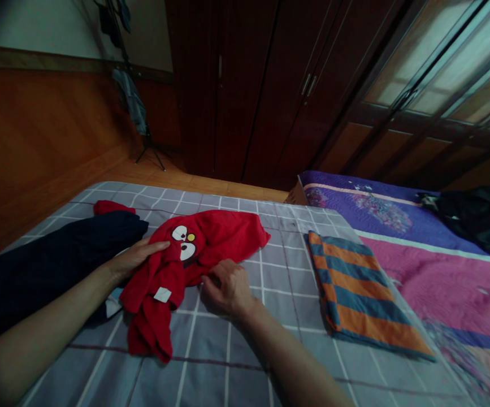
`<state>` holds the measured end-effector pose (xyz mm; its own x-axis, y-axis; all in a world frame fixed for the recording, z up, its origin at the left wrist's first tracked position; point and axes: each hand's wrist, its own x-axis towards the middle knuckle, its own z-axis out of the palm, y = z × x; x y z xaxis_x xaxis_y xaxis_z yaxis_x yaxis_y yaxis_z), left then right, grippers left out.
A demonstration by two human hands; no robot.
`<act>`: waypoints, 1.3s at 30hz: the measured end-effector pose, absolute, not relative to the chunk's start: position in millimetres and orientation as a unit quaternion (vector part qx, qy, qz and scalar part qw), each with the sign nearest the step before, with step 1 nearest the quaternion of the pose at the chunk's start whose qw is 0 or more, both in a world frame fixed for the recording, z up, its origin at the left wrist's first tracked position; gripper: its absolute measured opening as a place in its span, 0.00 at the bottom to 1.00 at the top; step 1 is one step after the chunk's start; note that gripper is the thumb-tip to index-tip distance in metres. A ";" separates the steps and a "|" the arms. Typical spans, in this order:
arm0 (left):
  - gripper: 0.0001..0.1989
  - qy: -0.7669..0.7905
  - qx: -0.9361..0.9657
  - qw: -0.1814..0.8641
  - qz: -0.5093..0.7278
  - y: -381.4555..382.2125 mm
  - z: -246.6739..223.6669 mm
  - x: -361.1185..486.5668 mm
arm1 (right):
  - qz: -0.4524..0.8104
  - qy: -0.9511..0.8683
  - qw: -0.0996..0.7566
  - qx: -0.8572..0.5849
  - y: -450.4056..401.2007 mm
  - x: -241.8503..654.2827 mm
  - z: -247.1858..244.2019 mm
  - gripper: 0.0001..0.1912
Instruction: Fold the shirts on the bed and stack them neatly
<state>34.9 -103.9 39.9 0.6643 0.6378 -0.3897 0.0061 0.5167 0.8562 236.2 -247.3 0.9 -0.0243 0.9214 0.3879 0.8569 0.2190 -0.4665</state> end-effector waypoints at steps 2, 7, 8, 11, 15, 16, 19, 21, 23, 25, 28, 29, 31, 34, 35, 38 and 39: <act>0.19 0.350 0.450 0.795 0.206 -103.1 37.7 34.3 | 0.114 -0.716 0.330 -0.604 -252.8 221.3 4.2 0.14; 0.18 0.350 0.431 0.798 0.234 -100.8 33.1 35.3 | 0.180 -0.721 0.326 -0.585 -269.9 182.4 17.2 0.28; 0.17 0.351 0.420 0.800 0.247 -101.9 34.2 36.6 | 0.185 -0.720 0.319 -0.588 -273.3 176.0 19.1 0.34; 0.15 0.339 0.385 0.803 0.304 -111.2 44.7 42.3 | 0.203 -0.697 0.300 -0.619 -280.0 160.6 20.6 0.51; 0.12 0.313 0.351 0.816 0.336 -130.7 70.7 48.3 | 0.261 -0.590 0.416 -0.640 -275.4 153.1 16.2 0.32; 0.12 0.305 0.349 0.820 0.335 -134.3 77.4 48.7 | 0.300 -0.544 0.473 -0.625 -272.6 155.7 15.7 0.22; 0.12 0.290 0.361 0.822 0.331 -138.3 94.3 47.1 | 0.380 -0.402 0.603 -0.574 -267.1 179.1 23.5 0.08; 0.14 0.295 0.384 0.810 0.332 -136.5 101.0 44.8 | 0.356 -0.348 0.648 -0.576 -271.1 206.7 39.0 0.10; 0.18 0.307 0.413 0.794 0.323 -134.1 102.0 42.7 | 0.295 -0.323 0.685 -0.583 -282.9 238.2 60.5 0.12; 0.22 0.307 0.447 0.790 0.285 -131.8 96.1 41.4 | 0.184 -0.319 0.700 -0.612 -299.8 266.6 81.8 0.13; 0.26 0.283 0.548 0.756 0.218 -124.8 75.2 41.0 | 0.039 -0.364 0.621 -0.693 -324.4 293.8 98.3 0.15; 0.27 0.290 0.605 0.710 0.212 -120.7 67.0 40.7 | 0.026 -0.399 0.577 -0.712 -330.7 298.5 97.9 0.16; 0.28 0.340 0.735 0.542 0.225 -111.2 53.1 39.3 | 0.072 -0.489 0.482 -0.723 -340.3 303.1 89.2 0.18; 0.27 0.389 0.854 0.227 0.261 -103.5 49.0 35.3 | 0.188 -0.550 0.398 -0.710 -349.3 304.2 64.3 0.21; 0.25 0.374 0.872 0.164 0.269 -105.4 52.5 34.3 | 0.208 -0.537 0.393 -0.717 -351.4 304.6 55.5 0.22; 0.12 0.258 0.930 0.161 0.207 -126.2 66.8 36.1 | 0.226 -0.472 0.412 -0.746 -356.5 308.9 35.4 0.26; 0.10 0.209 0.946 0.192 0.156 -136.2 69.2 38.5 | 0.240 -0.451 0.423 -0.748 -358.1 311.3 32.1 0.27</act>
